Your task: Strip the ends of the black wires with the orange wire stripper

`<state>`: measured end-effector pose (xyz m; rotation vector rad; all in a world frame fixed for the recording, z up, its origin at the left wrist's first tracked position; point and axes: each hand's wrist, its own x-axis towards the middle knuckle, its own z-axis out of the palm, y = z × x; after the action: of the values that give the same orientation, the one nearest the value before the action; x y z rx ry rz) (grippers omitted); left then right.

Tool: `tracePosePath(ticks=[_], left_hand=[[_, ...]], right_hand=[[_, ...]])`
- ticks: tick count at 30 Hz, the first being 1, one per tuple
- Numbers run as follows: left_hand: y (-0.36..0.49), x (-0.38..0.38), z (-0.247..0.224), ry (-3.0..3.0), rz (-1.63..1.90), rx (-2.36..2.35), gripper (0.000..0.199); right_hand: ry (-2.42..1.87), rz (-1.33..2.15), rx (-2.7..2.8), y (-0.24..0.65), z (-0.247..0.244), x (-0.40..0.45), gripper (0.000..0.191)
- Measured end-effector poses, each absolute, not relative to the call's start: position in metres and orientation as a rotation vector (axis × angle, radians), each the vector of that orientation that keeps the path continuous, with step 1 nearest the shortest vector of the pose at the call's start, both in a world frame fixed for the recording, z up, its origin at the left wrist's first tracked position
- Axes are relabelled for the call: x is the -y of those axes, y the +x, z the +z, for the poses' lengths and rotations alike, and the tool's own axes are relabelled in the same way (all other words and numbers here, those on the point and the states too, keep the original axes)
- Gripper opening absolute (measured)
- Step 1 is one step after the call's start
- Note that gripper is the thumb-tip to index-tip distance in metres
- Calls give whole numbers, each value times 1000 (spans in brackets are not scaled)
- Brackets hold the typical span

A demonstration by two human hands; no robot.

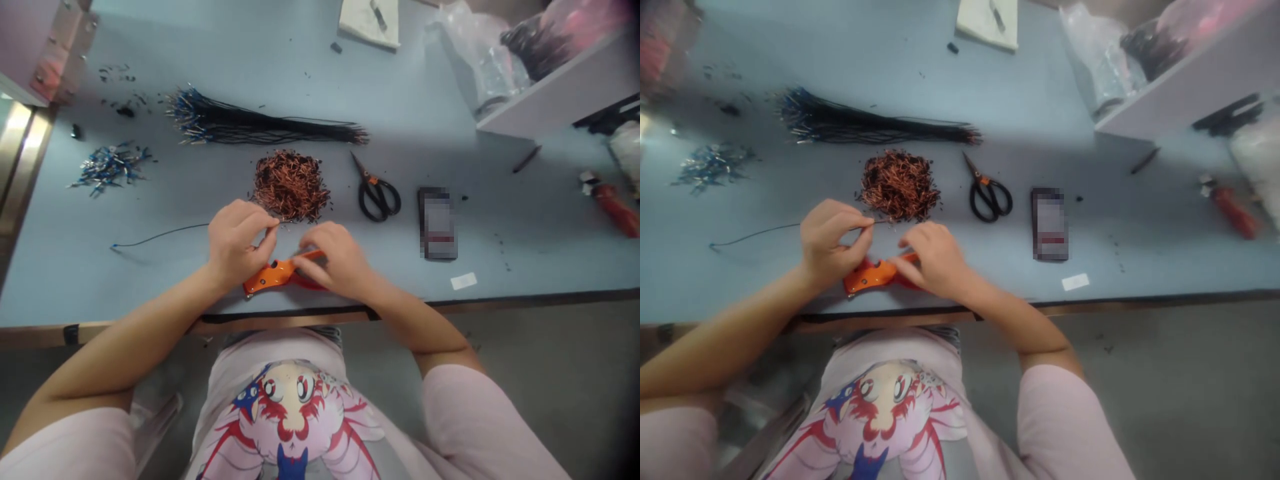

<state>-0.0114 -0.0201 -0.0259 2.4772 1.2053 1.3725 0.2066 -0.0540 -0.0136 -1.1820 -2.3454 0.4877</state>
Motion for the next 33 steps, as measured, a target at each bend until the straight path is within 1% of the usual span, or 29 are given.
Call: tracePosePath(ticks=[2, 5, 7, 11, 17, 21, 29, 33], left_hand=[[-10, 21, -26, 2489, 1356, -1151, 9], [-7, 23, -25, 2519, 1313, -1066, 10], [-6, 25, -24, 2526, 1263, -1011, 10], [-5, 28, -24, 2501, 1182, -918, 12], [-7, 27, -20, 2582, 1166, -876, 6], [-7, 26, -18, 2617, 1106, -845, 7], [-11, 25, -18, 2730, 856, -867, 15], [-9, 26, -18, 2795, 682, -877, 24]], right_hand=[[-1219, 383, 2200, 209, -17, 49, 19], [-1194, 326, 2161, 207, -22, 46, 20], [-1173, 322, 2183, 204, -24, 46, 17], [-1113, 336, 2190, 201, -24, 47, 23], [-1009, 450, 2179, 204, -20, 47, 16], [-999, 430, 2189, 204, -23, 47, 12], [-1011, 315, 2292, 203, -27, 46, 11], [-1025, 194, 2338, 200, -32, 46, 12]])
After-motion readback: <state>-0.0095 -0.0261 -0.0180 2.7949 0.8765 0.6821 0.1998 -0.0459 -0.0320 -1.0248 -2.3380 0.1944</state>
